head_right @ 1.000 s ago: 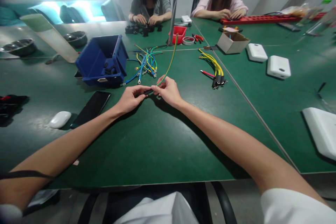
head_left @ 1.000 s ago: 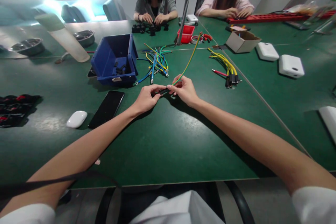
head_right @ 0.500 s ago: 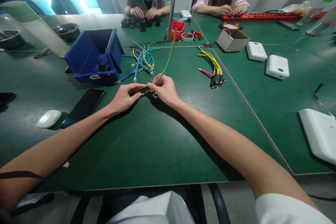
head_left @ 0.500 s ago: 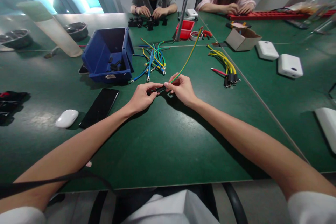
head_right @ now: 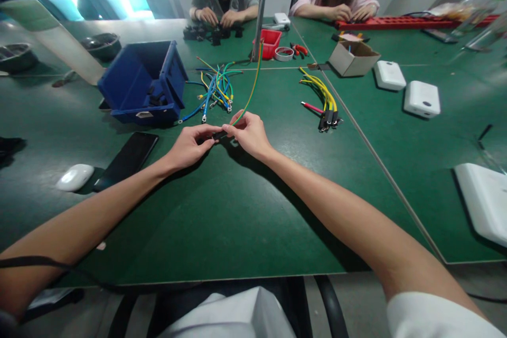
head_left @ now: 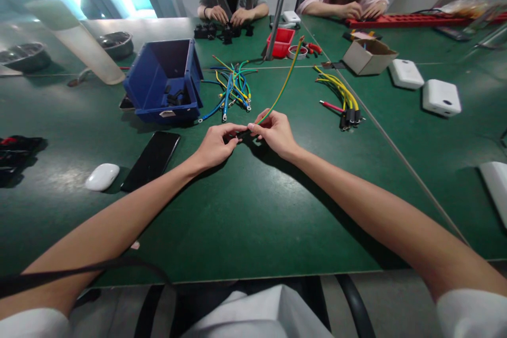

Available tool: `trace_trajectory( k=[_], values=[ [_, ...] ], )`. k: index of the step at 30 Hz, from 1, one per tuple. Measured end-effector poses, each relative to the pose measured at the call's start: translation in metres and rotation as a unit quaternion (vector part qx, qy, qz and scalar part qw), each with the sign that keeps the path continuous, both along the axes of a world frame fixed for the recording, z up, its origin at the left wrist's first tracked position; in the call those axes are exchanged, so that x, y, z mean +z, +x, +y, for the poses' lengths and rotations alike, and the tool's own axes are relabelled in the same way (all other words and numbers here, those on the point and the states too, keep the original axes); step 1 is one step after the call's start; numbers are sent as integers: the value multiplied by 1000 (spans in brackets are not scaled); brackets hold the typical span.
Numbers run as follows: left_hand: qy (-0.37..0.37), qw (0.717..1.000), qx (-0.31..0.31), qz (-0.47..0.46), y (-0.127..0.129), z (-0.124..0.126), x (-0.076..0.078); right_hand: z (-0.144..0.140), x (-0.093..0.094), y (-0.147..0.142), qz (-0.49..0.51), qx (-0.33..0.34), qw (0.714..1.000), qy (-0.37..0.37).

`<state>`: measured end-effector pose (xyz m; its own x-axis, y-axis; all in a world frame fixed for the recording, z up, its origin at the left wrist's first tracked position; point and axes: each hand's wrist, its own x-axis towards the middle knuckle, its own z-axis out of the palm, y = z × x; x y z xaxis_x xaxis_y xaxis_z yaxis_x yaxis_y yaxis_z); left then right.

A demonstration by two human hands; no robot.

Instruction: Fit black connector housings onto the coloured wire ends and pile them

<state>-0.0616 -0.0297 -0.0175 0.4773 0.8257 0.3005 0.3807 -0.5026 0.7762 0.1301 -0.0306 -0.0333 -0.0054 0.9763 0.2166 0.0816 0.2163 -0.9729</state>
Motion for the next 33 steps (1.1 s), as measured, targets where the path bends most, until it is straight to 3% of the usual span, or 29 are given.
trace_trajectory(
  k=[11, 19, 33],
  values=[
    [5, 1000, -9, 1, -1, 1, -3, 0, 1, 0, -1, 6, 1000, 1],
    [-41, 998, -27, -32, -2, 3, -7, 1, 0, 1, -17, 4, 1000, -4],
    [-88, 992, -47, -82, 2, -1, -2, -1, 3, 1, -18, 18, 1000, 2]
  ],
)
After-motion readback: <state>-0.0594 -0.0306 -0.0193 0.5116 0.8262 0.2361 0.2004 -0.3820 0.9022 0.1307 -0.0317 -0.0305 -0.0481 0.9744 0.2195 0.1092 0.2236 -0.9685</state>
